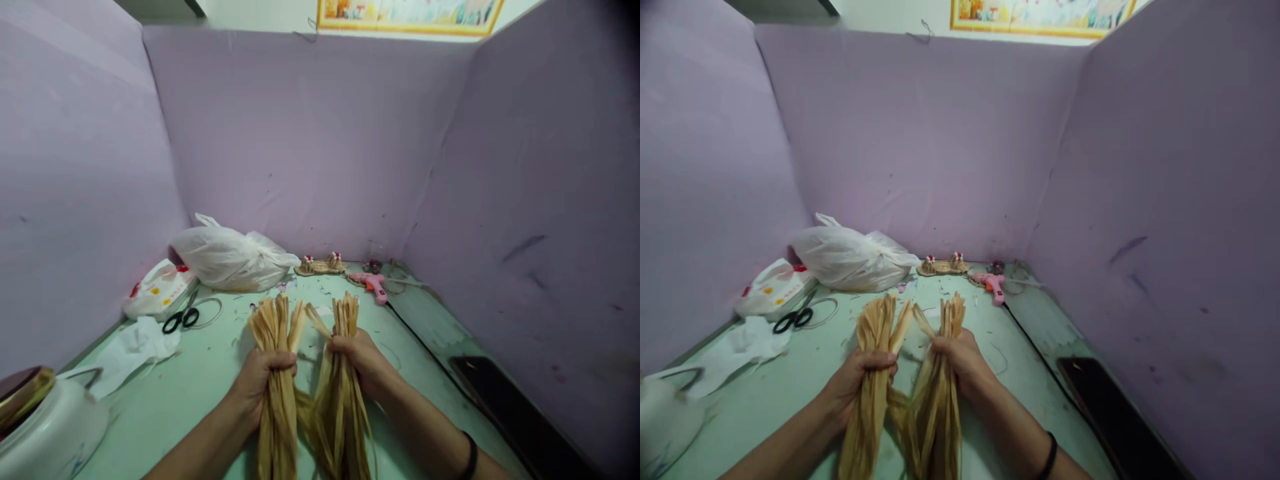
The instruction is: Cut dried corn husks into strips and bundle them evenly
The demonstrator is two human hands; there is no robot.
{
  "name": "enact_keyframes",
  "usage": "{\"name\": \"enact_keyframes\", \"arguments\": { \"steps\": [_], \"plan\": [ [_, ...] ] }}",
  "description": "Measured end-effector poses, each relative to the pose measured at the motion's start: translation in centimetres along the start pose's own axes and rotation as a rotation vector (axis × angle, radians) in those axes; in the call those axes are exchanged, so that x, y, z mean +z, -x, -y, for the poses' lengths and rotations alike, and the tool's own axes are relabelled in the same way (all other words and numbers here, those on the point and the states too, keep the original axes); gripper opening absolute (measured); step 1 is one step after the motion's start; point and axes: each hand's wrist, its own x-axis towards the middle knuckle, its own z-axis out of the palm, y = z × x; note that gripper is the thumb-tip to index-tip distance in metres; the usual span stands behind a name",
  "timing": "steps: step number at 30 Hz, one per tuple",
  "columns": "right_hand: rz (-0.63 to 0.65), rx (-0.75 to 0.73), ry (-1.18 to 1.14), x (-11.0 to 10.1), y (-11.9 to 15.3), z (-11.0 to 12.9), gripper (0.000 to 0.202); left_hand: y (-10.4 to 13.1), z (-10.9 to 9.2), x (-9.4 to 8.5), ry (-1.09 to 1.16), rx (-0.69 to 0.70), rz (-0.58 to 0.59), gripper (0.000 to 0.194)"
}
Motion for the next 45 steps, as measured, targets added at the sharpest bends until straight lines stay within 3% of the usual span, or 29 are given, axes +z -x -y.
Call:
{"name": "enact_keyframes", "arguments": {
  "steps": [4, 8, 12, 15, 19, 21, 25, 31, 36, 40, 45],
  "plan": [
    [-0.133, -0.02, -0.061, -2.3, -1.1, 2.2, 0.02, -0.3, -0.9, -0.5, 0.076, -0.004, 0.034, 0.011],
    [0.014, 0.037, -0.202, -3.9, -1.1, 4.2, 0.018, 0.1, -1.2, -0.6, 0.046, -0.07, 0.073, 0.008],
    [0.22, 0.218, -0.235, -2.4, 0.3, 3.6, 0.021, 0.5, -0.8, -0.2, -0.038, -0.126, 0.127, 0.015],
    [0.307, 0.204, -0.1, -0.4, 1.2, 1.7, 0.013, 0.5, 0.0, 0.1, -0.001, -0.089, 0.194, 0.019],
    [0.224, 0.04, 0.038, 1.1, 1.7, -0.2, 0.018, 0.5, 1.1, 0.6, 0.063, 0.011, 0.306, 0.033],
    [0.188, 0.019, 0.063, 1.2, 1.7, -0.3, 0.017, 0.6, 1.3, 0.8, 0.06, 0.032, 0.306, 0.035],
    [0.208, 0.043, 0.052, 1.0, 1.8, 0.2, 0.015, 0.8, 0.9, 0.8, 0.055, 0.022, 0.213, 0.034],
    [0.202, 0.085, 0.022, 0.7, 1.7, 0.4, 0.022, 0.7, 0.1, 0.6, 0.08, -0.098, 0.221, 0.041],
    [0.223, 0.118, 0.002, 0.2, 1.4, 0.7, 0.021, 0.5, 0.0, 0.6, 0.022, -0.086, 0.17, 0.033],
    [0.209, 0.134, 0.023, 0.2, 1.5, 0.7, 0.02, 0.5, 0.3, 0.4, -0.012, -0.045, 0.212, 0.034],
    [0.234, 0.084, 0.083, 0.7, 1.7, -0.1, 0.02, 0.4, 1.2, 0.2, 0.042, -0.01, 0.406, 0.029]
  ]
}}
